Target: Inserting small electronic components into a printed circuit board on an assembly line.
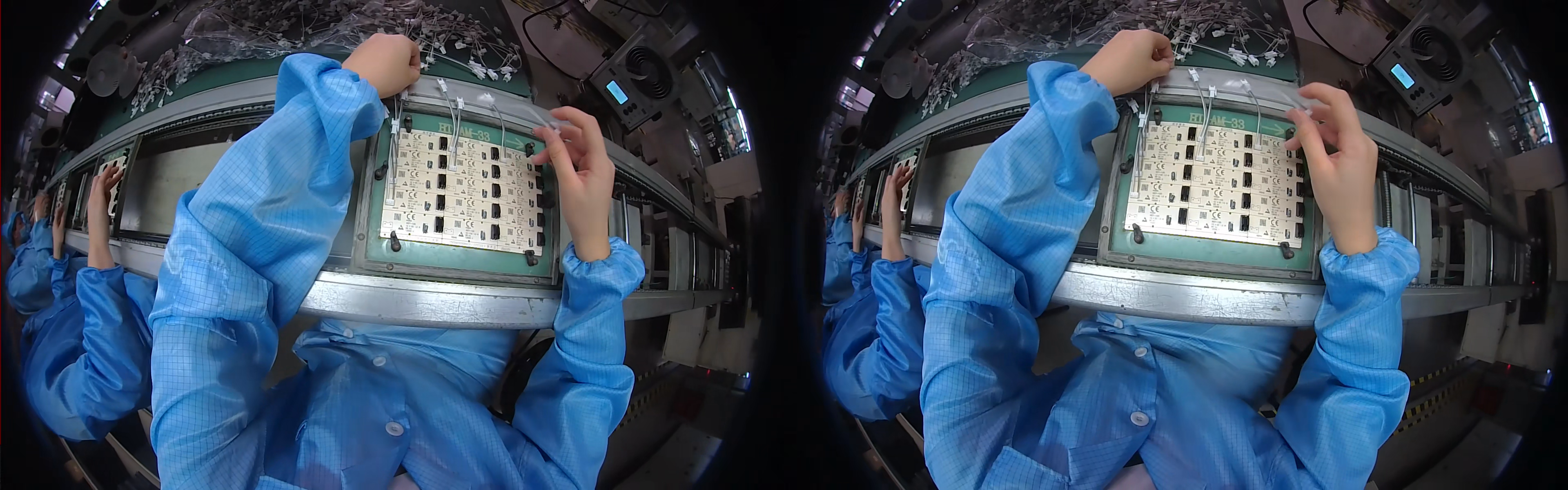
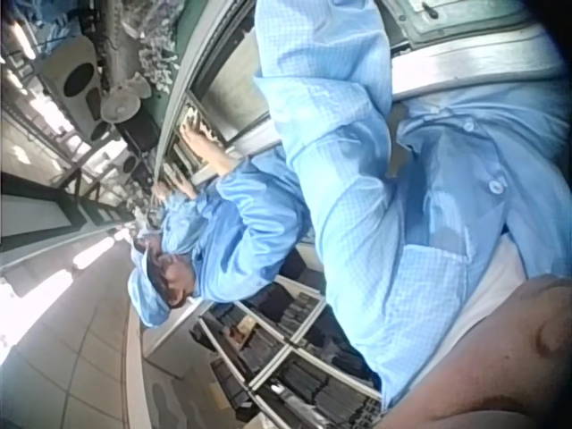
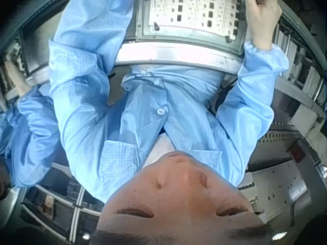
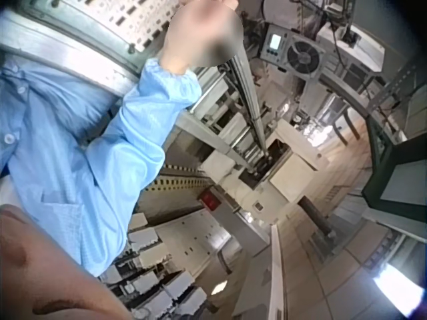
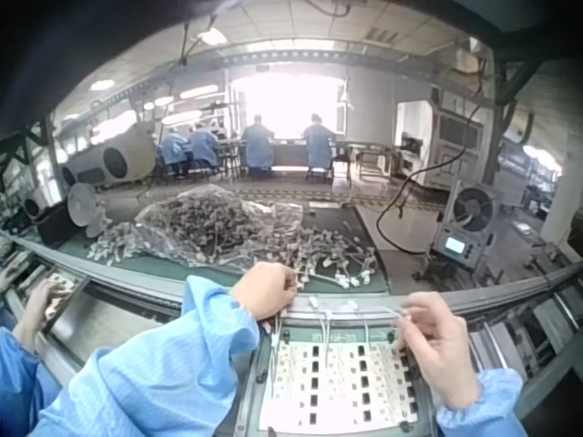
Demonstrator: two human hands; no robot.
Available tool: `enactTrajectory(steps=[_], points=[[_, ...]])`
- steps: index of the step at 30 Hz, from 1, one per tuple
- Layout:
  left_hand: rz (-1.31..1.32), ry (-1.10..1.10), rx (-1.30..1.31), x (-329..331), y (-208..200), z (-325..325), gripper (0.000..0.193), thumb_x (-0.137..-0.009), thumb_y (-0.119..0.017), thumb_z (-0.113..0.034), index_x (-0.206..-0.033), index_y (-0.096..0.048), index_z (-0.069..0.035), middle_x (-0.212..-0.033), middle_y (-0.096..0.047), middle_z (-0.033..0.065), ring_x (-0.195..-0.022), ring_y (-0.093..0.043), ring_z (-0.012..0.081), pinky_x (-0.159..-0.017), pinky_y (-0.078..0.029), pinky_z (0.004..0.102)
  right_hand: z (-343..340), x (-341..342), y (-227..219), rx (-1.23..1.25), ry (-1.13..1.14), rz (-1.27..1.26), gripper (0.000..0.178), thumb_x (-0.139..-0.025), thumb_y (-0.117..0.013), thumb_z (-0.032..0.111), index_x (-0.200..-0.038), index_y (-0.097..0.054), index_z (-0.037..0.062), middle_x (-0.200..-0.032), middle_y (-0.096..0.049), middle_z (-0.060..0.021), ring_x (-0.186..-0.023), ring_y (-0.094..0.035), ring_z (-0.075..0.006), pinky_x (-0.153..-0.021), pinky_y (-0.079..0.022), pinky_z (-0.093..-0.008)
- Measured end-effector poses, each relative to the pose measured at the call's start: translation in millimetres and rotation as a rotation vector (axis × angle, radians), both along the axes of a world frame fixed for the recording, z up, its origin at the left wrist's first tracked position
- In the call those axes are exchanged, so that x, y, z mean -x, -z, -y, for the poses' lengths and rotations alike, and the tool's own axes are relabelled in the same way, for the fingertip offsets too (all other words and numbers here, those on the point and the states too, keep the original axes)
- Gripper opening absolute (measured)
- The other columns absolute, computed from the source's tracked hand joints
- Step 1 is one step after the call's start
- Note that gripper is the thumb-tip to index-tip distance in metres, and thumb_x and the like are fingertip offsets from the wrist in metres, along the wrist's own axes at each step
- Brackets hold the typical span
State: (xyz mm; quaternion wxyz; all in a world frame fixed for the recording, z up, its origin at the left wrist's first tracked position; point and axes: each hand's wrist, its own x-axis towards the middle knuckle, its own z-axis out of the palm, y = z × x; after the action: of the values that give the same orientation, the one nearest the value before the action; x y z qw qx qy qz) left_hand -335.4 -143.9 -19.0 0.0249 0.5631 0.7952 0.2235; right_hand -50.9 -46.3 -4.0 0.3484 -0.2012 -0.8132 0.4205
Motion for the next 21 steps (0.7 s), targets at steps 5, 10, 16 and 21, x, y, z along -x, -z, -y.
enactTrajectory(steps=[5,10,16,21], points=[[-0.079,0.043,-0.069,2,-3,10,0.017,-0.084,-0.066,-0.017,-0.092,-0.075,-0.005,-0.084,-0.074,0.0125,-0.08,-0.072,0.0254,-0.078,-0.057,0.0373,-5,-6,6,-0.066,-0.027,0.108,0.008,-0.097,-0.063,0.003,-0.102,-0.059,-0.0014,-0.099,-0.071,-0.0091,-0.085,-0.068,-0.0124,-0.077,-0.052,-0.0236],[0.162,0.083,-0.016,13,-7,24,0.021,-0.087,-0.07,-0.02,-0.097,-0.073,-0.002,-0.085,-0.073,0.0136,-0.079,-0.071,0.0254,-0.076,-0.056,0.0354,-2,-5,-1,-0.12,0.05,-0.098,0.008,-0.097,-0.063,0.003,-0.102,-0.059,-0.0019,-0.106,-0.073,-0.0127,-0.092,-0.071,-0.0151,-0.083,-0.053,-0.0237],[0.024,0.186,-0.029,12,-6,26,0.021,-0.087,-0.071,-0.017,-0.098,-0.071,0.001,-0.084,-0.072,0.015,-0.079,-0.071,0.0251,-0.074,-0.055,0.0344,0,-1,21,-0.535,-0.004,0.237,0.013,-0.091,-0.068,0.005,-0.102,-0.061,0.0011,-0.099,-0.073,-0.0118,-0.091,-0.072,-0.0226,-0.077,-0.055,-0.0294],[-0.077,0.192,-0.055,14,-3,31,0.017,-0.083,-0.066,-0.014,-0.098,-0.071,-0.007,-0.091,-0.074,0.0125,-0.088,-0.071,0.0309,-0.082,-0.055,0.0394,10,-5,20,-0.701,-0.04,0.348,0.006,-0.09,-0.068,0.007,-0.095,-0.066,0.0057,-0.097,-0.069,-0.0082,-0.087,-0.068,-0.0246,-0.098,-0.043,-0.0427]])
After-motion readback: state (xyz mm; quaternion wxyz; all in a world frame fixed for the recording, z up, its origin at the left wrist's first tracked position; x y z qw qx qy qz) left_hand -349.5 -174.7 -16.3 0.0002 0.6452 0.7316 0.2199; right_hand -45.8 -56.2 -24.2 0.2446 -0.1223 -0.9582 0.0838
